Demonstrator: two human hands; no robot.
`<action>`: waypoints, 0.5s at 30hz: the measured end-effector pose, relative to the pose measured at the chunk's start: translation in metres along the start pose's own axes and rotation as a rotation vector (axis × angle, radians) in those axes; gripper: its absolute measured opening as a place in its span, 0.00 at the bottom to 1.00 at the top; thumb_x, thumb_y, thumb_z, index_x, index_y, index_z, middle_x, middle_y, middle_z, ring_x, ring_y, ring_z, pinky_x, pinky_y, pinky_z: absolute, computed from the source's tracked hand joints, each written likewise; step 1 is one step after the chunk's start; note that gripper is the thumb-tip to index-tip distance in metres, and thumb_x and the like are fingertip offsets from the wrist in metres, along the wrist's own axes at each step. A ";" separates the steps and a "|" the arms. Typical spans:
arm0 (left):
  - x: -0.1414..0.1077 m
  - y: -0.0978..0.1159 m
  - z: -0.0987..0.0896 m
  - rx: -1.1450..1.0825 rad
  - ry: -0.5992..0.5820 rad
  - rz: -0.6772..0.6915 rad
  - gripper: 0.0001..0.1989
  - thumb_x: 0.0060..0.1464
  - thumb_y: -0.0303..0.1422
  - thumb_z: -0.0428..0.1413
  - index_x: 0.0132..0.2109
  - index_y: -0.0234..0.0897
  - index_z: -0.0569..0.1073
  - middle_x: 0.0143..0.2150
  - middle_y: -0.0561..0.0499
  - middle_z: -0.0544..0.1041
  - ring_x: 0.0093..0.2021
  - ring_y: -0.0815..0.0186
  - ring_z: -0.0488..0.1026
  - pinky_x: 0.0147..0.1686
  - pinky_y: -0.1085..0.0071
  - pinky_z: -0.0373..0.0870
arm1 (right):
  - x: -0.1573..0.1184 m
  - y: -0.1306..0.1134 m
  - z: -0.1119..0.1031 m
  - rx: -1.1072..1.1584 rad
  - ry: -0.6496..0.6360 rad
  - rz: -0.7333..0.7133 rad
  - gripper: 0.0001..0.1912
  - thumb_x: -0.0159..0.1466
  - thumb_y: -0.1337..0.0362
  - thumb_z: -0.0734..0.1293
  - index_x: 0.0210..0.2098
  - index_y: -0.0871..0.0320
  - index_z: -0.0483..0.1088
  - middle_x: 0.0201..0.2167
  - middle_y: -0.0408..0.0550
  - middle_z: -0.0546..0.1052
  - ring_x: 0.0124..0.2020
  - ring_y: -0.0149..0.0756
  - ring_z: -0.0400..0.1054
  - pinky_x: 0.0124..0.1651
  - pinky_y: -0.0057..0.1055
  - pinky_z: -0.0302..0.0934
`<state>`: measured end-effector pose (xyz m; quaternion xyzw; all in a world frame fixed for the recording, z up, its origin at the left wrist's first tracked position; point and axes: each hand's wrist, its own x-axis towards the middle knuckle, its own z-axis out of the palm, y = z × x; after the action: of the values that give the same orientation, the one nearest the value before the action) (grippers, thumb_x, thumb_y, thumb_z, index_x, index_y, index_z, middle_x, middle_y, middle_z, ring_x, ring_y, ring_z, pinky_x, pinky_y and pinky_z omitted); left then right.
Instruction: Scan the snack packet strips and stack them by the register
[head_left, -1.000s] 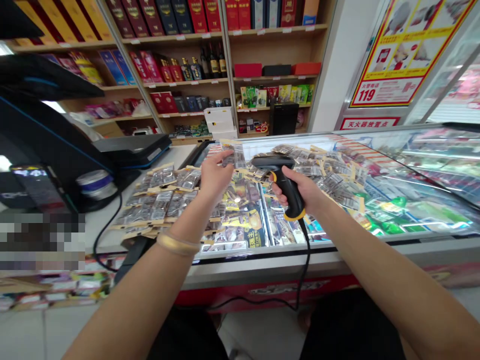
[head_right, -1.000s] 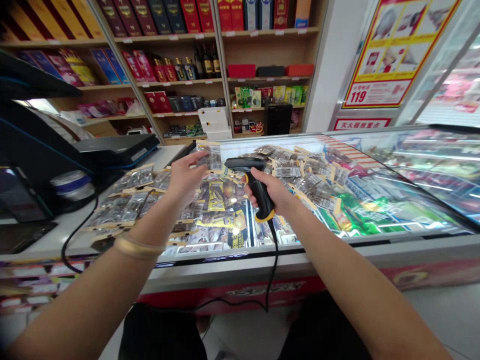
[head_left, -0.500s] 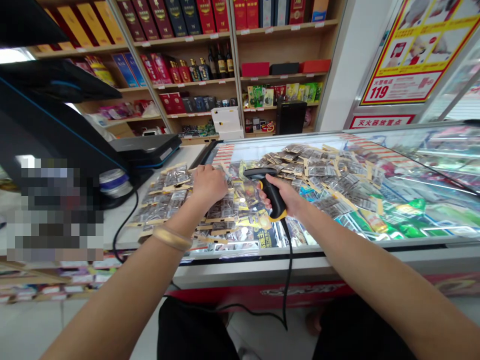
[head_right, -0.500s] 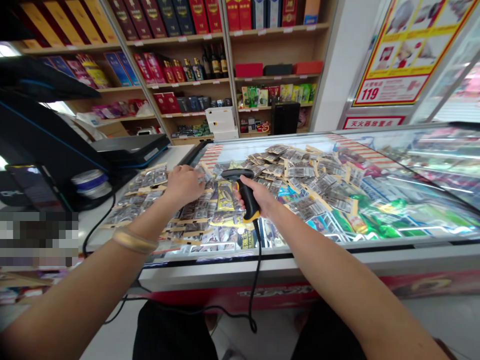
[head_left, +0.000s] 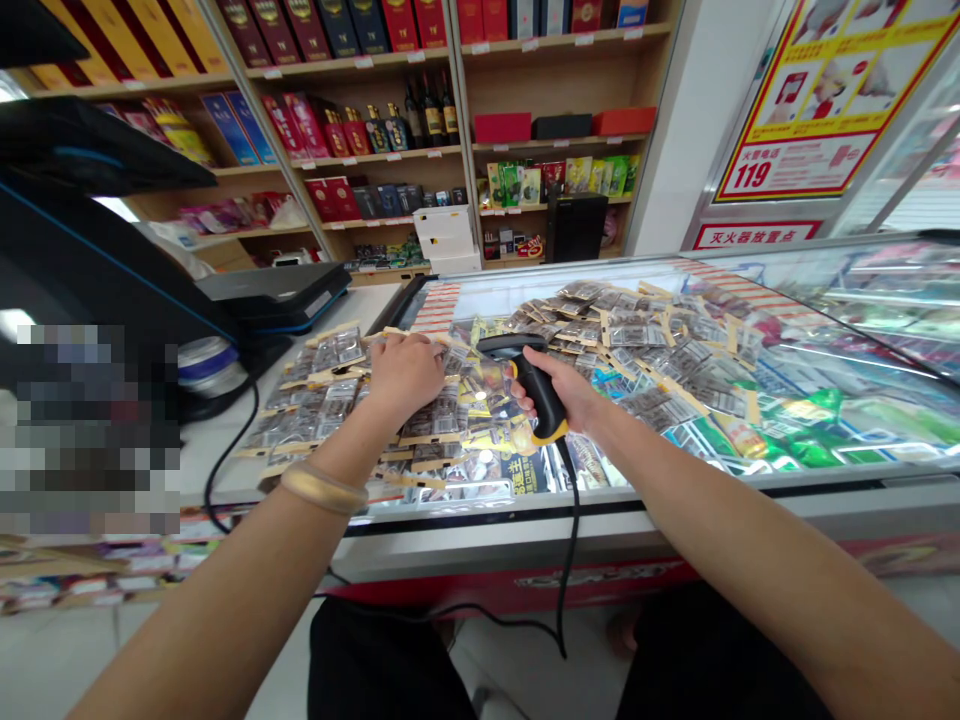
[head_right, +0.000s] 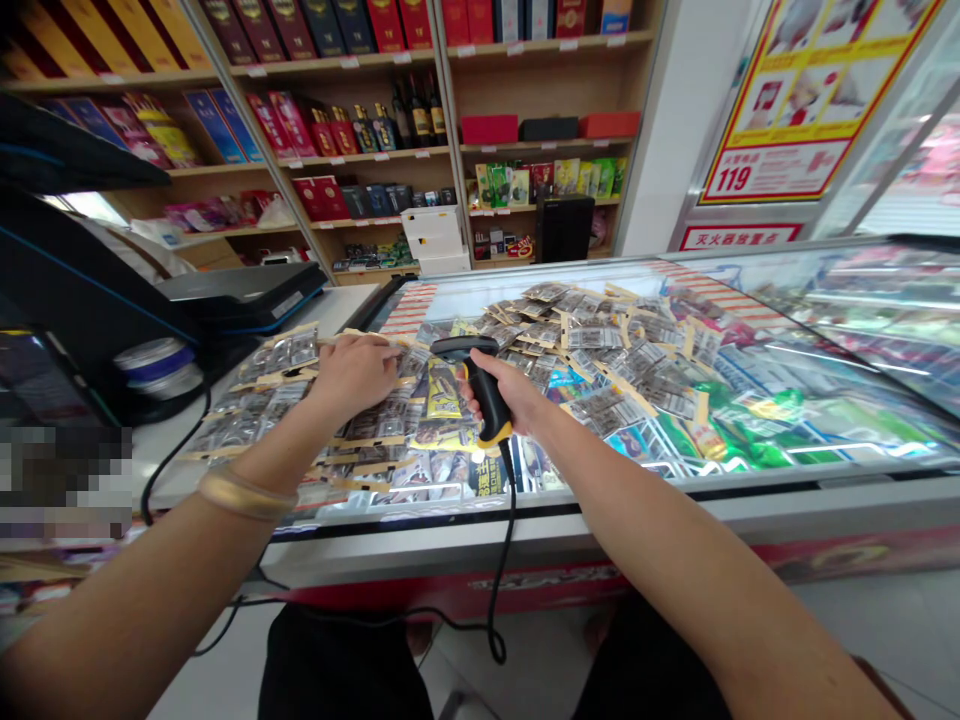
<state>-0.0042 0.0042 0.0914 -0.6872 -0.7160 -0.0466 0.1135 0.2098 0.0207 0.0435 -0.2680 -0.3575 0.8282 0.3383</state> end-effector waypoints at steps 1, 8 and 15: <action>0.000 0.001 0.000 0.001 0.002 0.001 0.24 0.60 0.33 0.42 0.51 0.39 0.80 0.59 0.41 0.75 0.60 0.42 0.66 0.56 0.47 0.60 | 0.000 0.000 -0.001 -0.001 0.000 0.004 0.17 0.69 0.51 0.61 0.34 0.60 0.67 0.19 0.42 0.69 0.16 0.27 0.60 0.18 0.22 0.56; 0.000 0.002 -0.005 -0.044 0.065 -0.013 0.23 0.60 0.33 0.42 0.49 0.39 0.81 0.58 0.40 0.76 0.59 0.43 0.66 0.55 0.47 0.61 | 0.000 -0.002 0.002 0.008 0.003 0.001 0.18 0.69 0.51 0.61 0.34 0.60 0.67 0.19 0.42 0.69 0.16 0.27 0.59 0.18 0.23 0.57; -0.006 0.040 -0.035 -0.215 0.230 0.062 0.21 0.60 0.33 0.46 0.54 0.38 0.78 0.57 0.41 0.76 0.59 0.47 0.67 0.58 0.49 0.62 | -0.033 -0.028 -0.003 0.021 0.006 -0.129 0.19 0.70 0.50 0.59 0.35 0.59 0.67 0.20 0.41 0.68 0.16 0.26 0.59 0.18 0.22 0.57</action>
<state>0.0389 -0.0071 0.1206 -0.7074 -0.6676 -0.1978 0.1217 0.2435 0.0115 0.0704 -0.2434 -0.3641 0.8075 0.3950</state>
